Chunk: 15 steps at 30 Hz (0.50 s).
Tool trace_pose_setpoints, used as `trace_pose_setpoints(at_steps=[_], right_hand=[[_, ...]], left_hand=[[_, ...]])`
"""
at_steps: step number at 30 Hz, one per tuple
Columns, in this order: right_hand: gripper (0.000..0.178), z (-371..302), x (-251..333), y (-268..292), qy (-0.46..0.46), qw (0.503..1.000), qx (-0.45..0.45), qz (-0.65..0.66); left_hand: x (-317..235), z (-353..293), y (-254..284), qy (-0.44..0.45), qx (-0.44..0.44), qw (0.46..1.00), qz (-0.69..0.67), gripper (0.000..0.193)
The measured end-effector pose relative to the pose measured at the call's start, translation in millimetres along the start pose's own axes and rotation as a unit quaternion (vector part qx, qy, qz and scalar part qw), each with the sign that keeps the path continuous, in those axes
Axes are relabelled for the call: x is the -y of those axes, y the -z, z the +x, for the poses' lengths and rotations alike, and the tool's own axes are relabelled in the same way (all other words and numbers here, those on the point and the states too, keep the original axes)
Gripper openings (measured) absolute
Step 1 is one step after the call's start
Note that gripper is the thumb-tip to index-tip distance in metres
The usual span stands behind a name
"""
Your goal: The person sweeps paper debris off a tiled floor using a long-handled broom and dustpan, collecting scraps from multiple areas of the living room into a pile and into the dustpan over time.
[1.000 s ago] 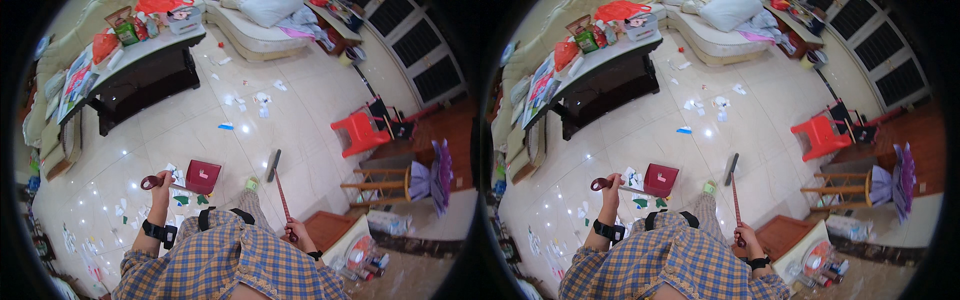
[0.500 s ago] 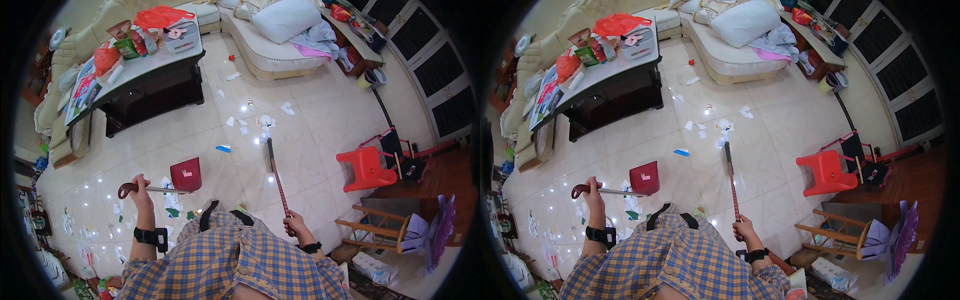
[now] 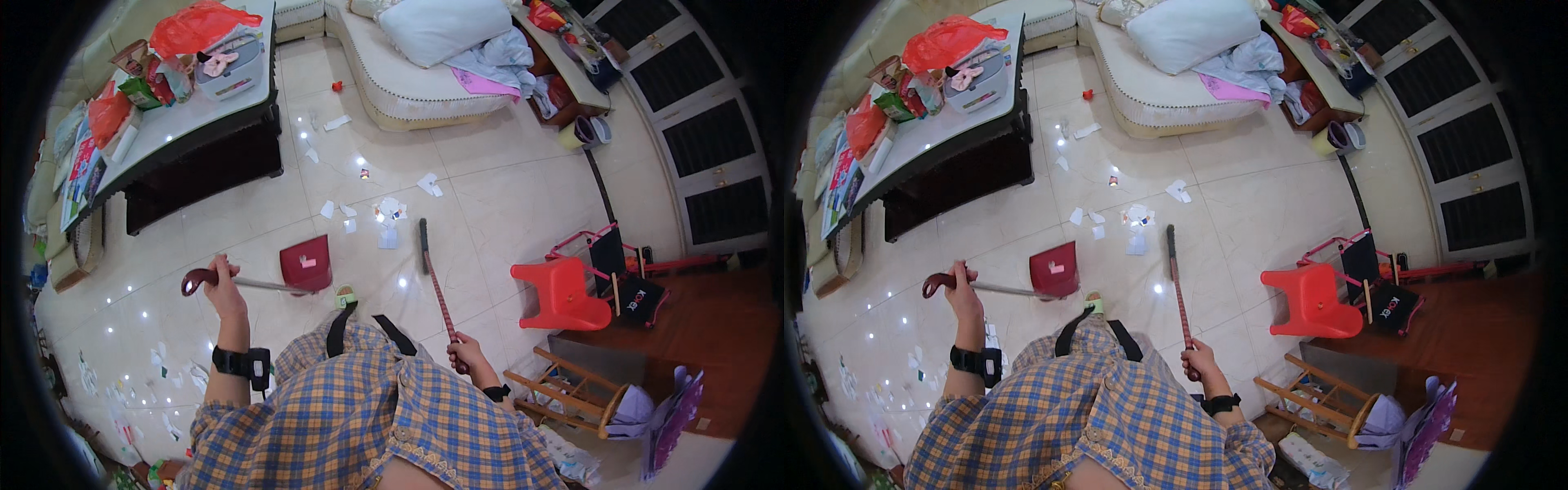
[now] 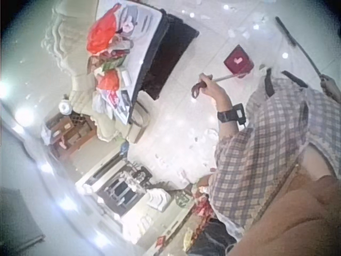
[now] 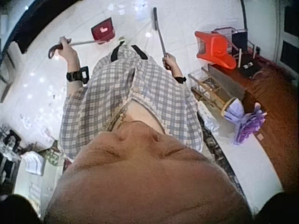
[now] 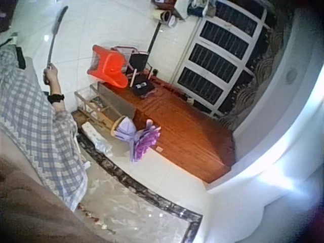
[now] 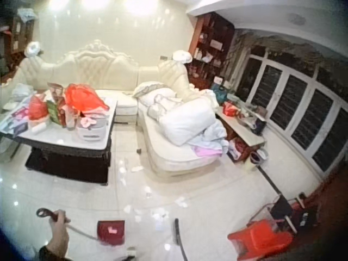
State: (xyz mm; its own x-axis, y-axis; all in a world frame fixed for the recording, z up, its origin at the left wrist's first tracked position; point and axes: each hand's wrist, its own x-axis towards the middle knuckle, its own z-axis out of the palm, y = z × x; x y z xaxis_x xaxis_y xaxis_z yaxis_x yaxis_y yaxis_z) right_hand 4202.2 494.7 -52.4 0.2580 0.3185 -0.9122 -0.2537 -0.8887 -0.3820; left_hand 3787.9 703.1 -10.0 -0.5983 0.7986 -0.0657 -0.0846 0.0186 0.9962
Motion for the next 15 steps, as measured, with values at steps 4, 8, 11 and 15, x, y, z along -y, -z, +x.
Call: trace_pose_setpoints(at_steps=[4, 8, 11, 15], right_hand=[[0.060, 36, 55, 27, 0.018, 0.999, -0.016, -0.034], [0.046, 82, 118, 50, 0.042, 0.997, -0.033, -0.062], [0.028, 128, 175, 75, 0.067, 0.989, -0.019, -0.133], [0.017, 187, 242, 107, 0.081, 0.973, -0.030, -0.215]], left_hand=[[-8, 3, -53, 0.015, 0.022, 0.999, 0.025, 0.021], [-6, 0, -79, 0.013, 0.030, 0.999, 0.038, 0.020], [-6, -15, -97, 0.010, 0.016, 1.000, 0.009, 0.019], [-14, -38, -127, 0.018, -0.052, 0.998, 0.004, 0.018]])
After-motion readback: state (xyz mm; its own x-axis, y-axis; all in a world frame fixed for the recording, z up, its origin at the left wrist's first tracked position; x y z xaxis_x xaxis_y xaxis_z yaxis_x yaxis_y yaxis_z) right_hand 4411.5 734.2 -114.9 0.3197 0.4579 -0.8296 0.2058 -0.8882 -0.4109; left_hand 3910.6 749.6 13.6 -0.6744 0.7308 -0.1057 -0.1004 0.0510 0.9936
